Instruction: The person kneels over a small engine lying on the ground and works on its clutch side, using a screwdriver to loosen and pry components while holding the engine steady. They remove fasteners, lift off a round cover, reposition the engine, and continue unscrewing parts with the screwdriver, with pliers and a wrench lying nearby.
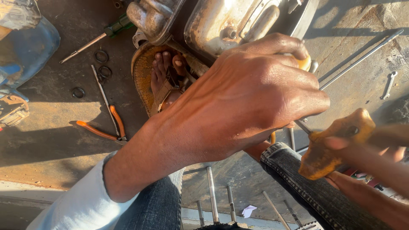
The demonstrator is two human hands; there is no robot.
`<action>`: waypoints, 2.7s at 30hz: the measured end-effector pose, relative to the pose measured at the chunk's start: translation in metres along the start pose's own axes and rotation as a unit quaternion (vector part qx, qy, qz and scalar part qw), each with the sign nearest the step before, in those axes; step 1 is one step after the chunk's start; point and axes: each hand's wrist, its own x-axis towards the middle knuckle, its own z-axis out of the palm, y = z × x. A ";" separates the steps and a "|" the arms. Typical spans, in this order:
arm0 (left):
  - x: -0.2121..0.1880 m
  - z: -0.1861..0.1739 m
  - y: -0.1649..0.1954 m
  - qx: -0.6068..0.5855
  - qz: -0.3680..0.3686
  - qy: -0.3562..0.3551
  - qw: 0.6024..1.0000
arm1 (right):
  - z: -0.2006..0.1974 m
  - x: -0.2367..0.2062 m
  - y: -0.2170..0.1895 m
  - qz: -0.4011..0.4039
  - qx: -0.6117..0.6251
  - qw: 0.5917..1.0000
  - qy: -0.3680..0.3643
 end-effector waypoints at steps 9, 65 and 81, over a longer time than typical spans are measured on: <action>0.009 -0.015 0.009 -0.005 0.026 -0.026 0.999 | -0.007 0.004 0.003 -0.021 0.003 1.000 0.000; -0.055 0.041 0.010 0.260 -0.096 0.050 0.960 | -0.026 0.030 -0.005 0.025 -0.005 0.997 0.068; -0.052 0.039 0.011 0.233 -0.109 0.072 0.964 | -0.022 0.035 -0.002 -0.025 0.078 0.986 0.146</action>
